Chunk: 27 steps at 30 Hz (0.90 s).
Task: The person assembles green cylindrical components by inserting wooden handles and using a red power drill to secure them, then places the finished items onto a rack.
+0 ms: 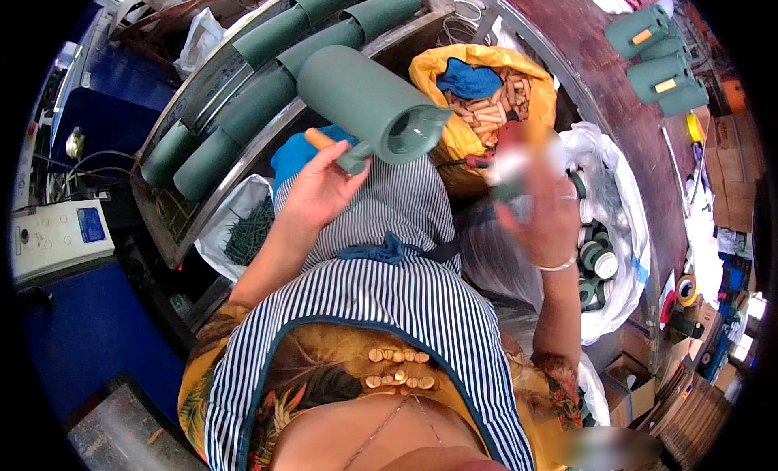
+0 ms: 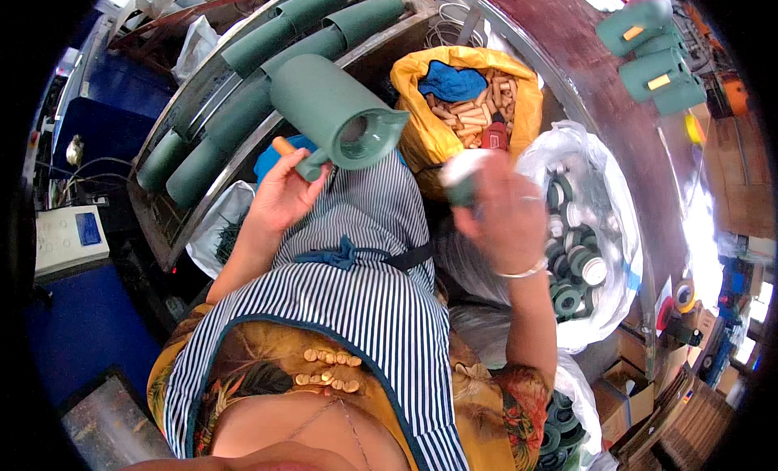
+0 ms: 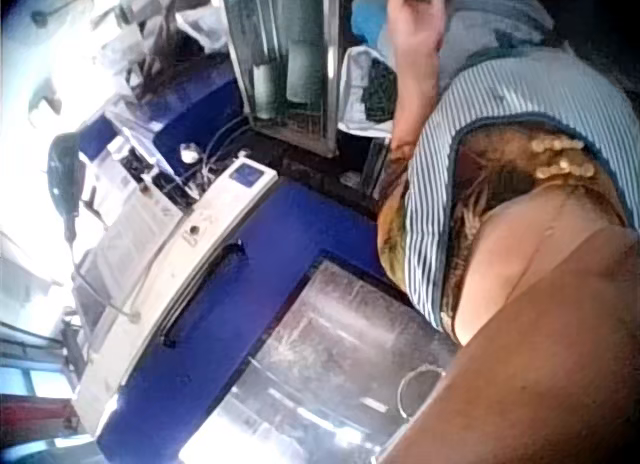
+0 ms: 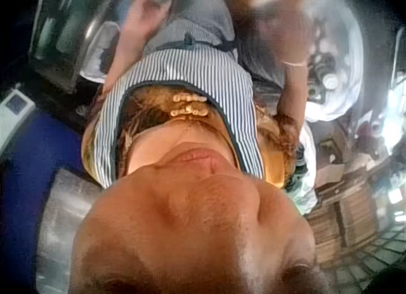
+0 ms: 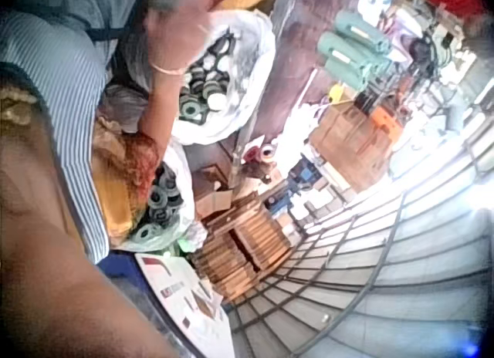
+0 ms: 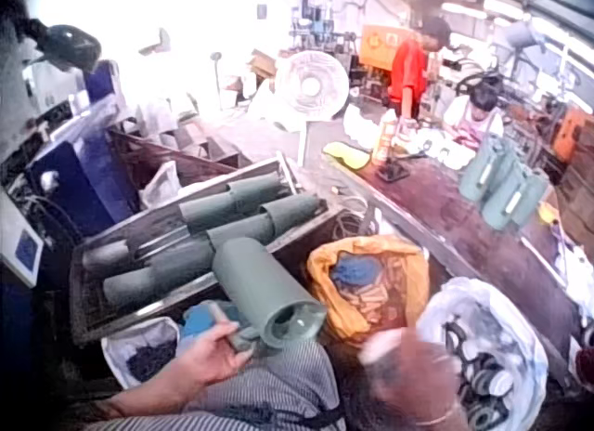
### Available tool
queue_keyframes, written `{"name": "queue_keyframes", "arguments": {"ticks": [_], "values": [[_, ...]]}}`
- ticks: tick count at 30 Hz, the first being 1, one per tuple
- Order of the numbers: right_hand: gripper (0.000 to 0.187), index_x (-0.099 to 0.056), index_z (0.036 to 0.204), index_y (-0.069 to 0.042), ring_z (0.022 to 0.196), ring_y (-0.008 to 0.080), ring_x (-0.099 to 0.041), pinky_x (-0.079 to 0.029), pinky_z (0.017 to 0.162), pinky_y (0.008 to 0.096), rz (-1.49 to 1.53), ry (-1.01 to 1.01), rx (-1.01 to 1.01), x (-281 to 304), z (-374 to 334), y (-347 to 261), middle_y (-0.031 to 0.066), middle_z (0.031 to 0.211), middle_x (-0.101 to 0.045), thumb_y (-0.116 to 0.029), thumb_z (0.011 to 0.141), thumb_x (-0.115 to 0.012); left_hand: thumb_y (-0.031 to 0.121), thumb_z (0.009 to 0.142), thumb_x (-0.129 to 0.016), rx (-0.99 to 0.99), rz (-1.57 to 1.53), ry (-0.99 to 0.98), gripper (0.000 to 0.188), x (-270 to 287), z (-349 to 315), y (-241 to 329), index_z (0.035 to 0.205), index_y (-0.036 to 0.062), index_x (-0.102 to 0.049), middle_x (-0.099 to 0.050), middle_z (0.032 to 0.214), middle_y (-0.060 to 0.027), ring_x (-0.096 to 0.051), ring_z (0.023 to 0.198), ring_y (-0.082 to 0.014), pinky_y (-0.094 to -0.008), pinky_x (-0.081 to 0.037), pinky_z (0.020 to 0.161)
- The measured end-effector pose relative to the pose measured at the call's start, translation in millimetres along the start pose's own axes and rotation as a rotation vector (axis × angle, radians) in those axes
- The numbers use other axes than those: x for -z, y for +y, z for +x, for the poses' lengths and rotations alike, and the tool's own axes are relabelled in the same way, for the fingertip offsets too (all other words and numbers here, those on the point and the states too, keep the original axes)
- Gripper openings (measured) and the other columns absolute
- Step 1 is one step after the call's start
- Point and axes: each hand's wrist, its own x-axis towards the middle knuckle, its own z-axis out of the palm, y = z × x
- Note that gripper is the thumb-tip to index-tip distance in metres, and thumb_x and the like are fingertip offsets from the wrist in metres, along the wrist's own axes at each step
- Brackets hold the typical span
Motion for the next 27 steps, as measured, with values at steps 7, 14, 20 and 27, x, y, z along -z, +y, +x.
{"name": "queue_keyframes", "arguments": {"ticks": [7, 14, 20, 27], "values": [[0.040, -0.062, 0.119, -0.013, 0.077, 0.0157, -0.052, -0.050, 0.071, 0.0291, -0.174, 0.148, 0.552, -17, 97, -49, 0.0088, 0.120, -0.060, -0.018, 0.079, -0.060, 0.015, 0.094, -0.063, 0.018, 0.075, -0.098, 0.013, -28, -16, -8, 0.100, 0.0032, -0.061, -0.066, 0.107, -0.0139, -0.064, 0.105, -0.0281, -0.0331, -0.057, 0.090], [0.062, -0.049, 0.138, -0.014, 0.090, 0.0207, -0.062, -0.054, 0.079, 0.0298, 0.152, 0.057, 0.355, -33, 108, -38, 0.0151, 0.131, -0.053, -0.014, 0.078, -0.063, 0.017, 0.099, -0.056, 0.032, -0.027, -0.154, 0.028, -24, -15, 0, 0.118, -0.0033, -0.054, -0.062, 0.117, -0.0147, -0.062, 0.109, -0.0266, -0.0311, -0.055, 0.095], [0.059, -0.052, 0.136, -0.021, 0.085, 0.0171, -0.060, -0.054, 0.075, 0.0262, -0.123, 0.034, 0.577, -22, 121, -33, 0.0109, 0.128, -0.056, -0.013, 0.078, -0.062, 0.017, 0.099, -0.055, 0.043, -0.021, -0.157, 0.030, -29, -12, 3, 0.120, -0.0040, -0.052, -0.060, 0.119, -0.0160, -0.061, 0.110, -0.0271, -0.0315, -0.054, 0.098], [0.068, -0.043, 0.143, -0.008, 0.080, 0.0187, -0.061, -0.054, 0.066, 0.0283, 0.015, 0.051, 0.320, -58, 119, -33, 0.0118, 0.121, -0.060, -0.043, 0.086, -0.058, 0.015, 0.097, -0.058, 0.046, -0.044, -0.088, 0.030, -25, 1, 2, 0.119, -0.0054, -0.052, -0.061, 0.116, -0.0159, -0.062, 0.108, -0.0265, -0.0327, -0.055, 0.096]]}}
